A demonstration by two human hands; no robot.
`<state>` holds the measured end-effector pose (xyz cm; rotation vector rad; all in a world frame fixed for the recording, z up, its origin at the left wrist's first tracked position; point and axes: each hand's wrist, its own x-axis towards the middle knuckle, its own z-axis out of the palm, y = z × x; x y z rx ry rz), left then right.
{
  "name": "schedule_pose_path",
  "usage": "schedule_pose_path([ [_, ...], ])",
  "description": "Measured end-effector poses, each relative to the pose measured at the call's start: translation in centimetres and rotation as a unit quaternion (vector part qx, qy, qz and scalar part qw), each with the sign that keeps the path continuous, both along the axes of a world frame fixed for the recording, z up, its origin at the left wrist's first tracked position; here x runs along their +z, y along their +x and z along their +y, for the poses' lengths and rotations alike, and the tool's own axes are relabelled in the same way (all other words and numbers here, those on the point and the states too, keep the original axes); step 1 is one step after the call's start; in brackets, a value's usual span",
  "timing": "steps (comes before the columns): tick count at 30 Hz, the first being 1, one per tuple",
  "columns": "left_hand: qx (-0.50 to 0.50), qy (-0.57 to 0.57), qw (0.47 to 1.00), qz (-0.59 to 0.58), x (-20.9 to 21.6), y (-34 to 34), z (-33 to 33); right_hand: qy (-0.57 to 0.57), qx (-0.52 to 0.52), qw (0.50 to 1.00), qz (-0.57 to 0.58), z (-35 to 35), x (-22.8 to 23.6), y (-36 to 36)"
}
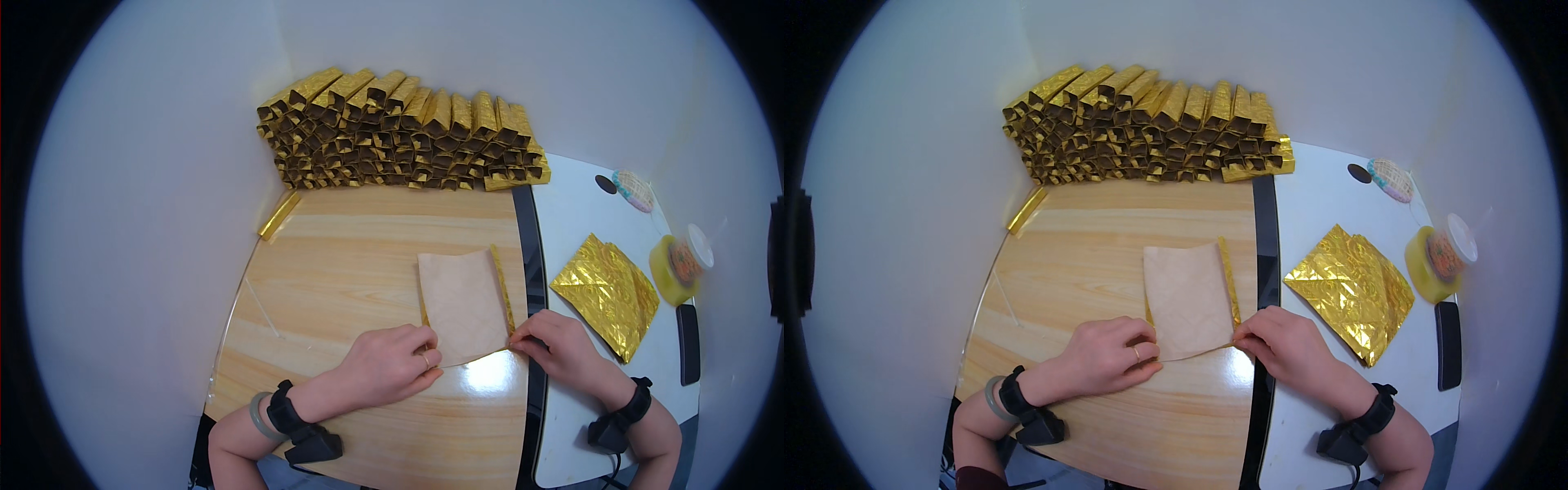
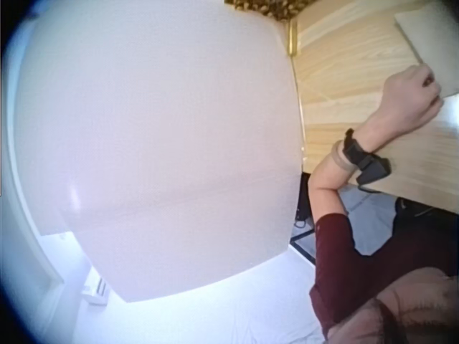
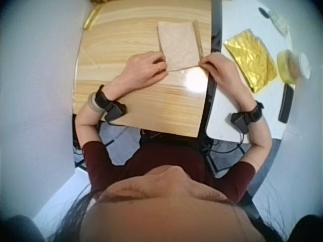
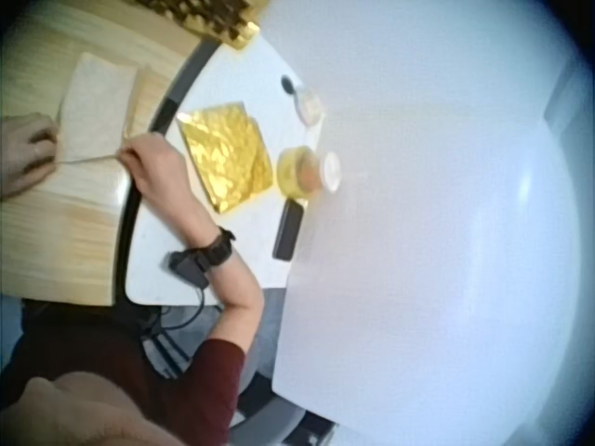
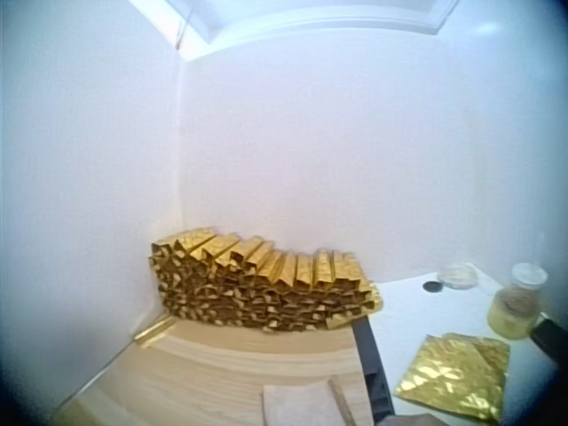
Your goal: Folding gold foil paper into rectangular joss paper shapes for ritual use.
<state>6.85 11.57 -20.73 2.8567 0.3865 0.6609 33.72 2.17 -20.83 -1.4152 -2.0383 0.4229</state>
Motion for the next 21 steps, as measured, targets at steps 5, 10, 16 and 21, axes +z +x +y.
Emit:
schedule_pose_path([
  [5, 0.011, 0.02, 1.0, -0.013, -0.37, 0.23, -0.1, -0.027, -0.006, 1.0, 0.012, 0.04, -0.03, 0.08],
  [10, 0.019, 0.023, 1.0, -0.003, -0.19, 0.27, -0.14, -0.056, -0.023, 0.998, 0.022, 0.02, 0.26, -0.12],
  [16, 0.022, 0.004, 1.0, -0.021, -0.69, 0.4, 0.03, -0.045, -0.021, 0.999, 0.018, 0.14, 0.03, 0.0],
  [21, 0.02, 0.046, 0.999, -0.02, -0.78, 0.37, -0.03, -0.02, -0.003, 1.0, 0.011, -0.02, 0.13, 0.19],
])
